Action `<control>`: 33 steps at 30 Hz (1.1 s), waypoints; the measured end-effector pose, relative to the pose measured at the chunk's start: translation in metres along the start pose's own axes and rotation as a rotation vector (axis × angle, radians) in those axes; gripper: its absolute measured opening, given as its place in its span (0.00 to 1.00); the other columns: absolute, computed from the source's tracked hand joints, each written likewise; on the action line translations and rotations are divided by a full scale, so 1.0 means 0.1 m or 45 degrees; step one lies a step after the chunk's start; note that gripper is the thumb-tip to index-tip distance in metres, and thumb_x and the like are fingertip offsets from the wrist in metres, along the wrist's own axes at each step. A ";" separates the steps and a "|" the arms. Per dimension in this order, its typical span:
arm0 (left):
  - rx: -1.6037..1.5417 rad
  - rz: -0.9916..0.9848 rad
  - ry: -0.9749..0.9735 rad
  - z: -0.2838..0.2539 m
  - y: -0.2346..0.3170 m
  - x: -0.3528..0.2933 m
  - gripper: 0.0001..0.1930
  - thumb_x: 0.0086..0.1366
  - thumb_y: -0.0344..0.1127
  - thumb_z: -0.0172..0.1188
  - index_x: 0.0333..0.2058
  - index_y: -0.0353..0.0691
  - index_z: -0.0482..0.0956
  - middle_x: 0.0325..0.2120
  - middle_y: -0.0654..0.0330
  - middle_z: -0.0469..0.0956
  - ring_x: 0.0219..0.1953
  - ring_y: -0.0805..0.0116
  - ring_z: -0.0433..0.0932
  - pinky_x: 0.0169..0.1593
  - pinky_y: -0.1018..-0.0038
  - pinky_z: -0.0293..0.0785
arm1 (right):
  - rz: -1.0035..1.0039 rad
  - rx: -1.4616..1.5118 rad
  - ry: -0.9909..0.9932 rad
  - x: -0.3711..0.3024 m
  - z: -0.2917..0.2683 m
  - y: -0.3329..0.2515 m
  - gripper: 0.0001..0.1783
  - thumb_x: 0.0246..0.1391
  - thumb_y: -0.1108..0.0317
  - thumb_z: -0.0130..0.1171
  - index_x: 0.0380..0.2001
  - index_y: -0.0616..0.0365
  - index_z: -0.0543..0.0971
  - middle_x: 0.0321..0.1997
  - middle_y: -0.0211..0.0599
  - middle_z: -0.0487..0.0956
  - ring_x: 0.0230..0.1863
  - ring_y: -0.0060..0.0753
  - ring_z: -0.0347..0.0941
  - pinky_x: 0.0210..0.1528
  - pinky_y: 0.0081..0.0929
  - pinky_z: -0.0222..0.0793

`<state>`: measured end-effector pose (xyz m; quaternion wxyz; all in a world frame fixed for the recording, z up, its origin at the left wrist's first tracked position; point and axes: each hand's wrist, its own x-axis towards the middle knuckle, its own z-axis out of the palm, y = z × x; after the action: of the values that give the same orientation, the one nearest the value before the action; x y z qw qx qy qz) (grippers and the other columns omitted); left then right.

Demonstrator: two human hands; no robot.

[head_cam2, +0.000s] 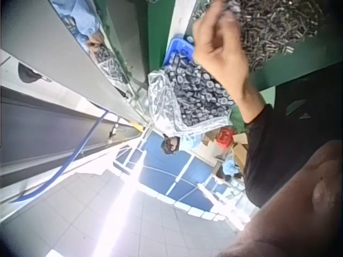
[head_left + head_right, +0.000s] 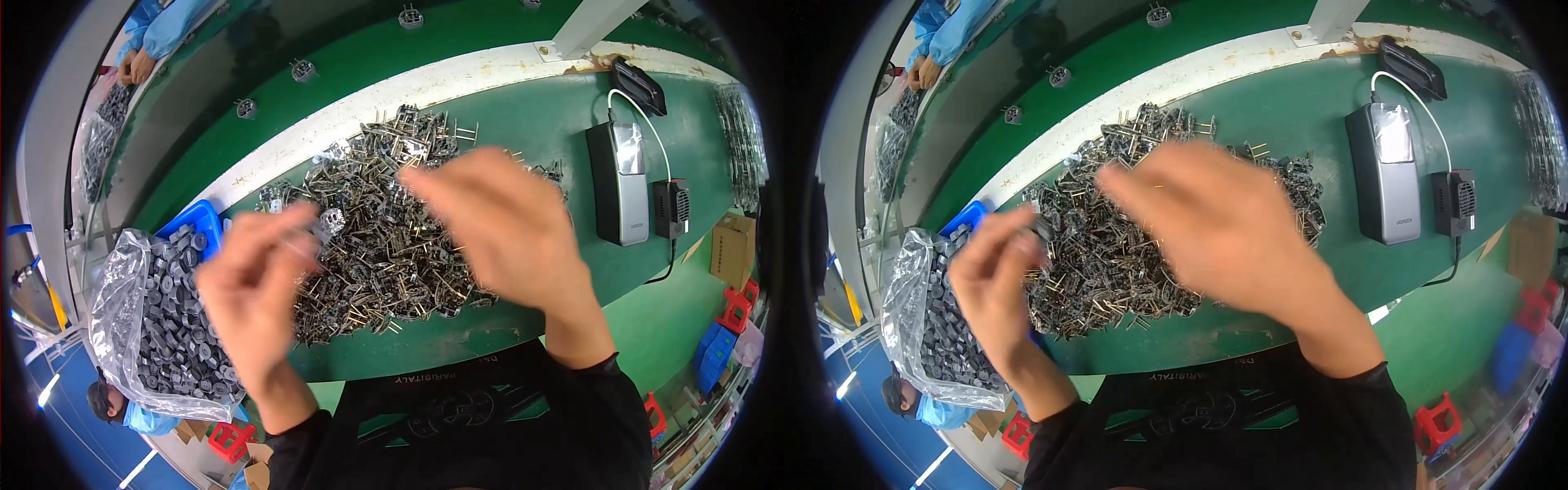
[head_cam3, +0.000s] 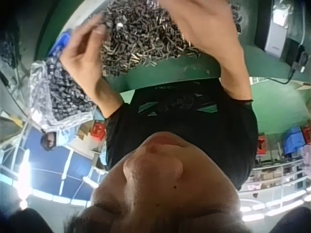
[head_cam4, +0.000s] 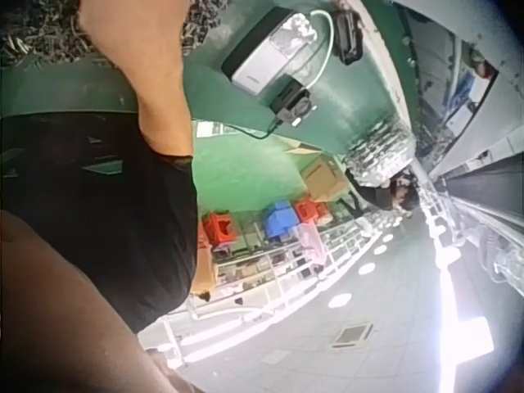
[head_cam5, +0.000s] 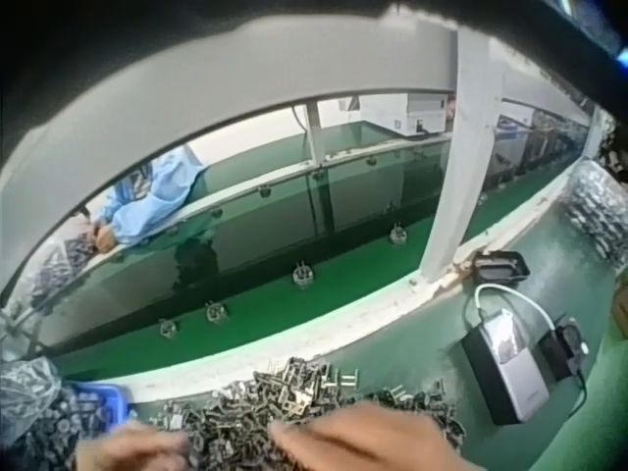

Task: The person unloads metal pin components from plastic blister trays onto the workbench, places the empty trays onto a shelf, and repeatedly assembles plugs by inserting the metal pin components into plastic housings and setting them onto the conveyor belt.

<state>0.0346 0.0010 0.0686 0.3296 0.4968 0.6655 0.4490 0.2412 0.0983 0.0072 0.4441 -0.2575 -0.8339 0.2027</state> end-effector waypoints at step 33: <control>1.298 -0.210 0.246 -1.34 -0.61 0.16 0.16 0.49 0.25 0.64 0.39 0.34 0.78 0.33 0.51 0.76 0.33 0.61 0.78 0.39 0.69 0.75 | 0.924 0.763 0.055 0.05 -0.31 0.01 0.10 0.49 0.85 0.56 0.37 0.66 0.74 0.30 0.29 0.73 0.26 0.16 0.70 0.29 0.12 0.65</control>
<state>-0.1108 -0.0257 0.0628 0.0174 0.4962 0.8639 0.0845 0.2647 0.1055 0.0265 0.4165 -0.3970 -0.5853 0.5712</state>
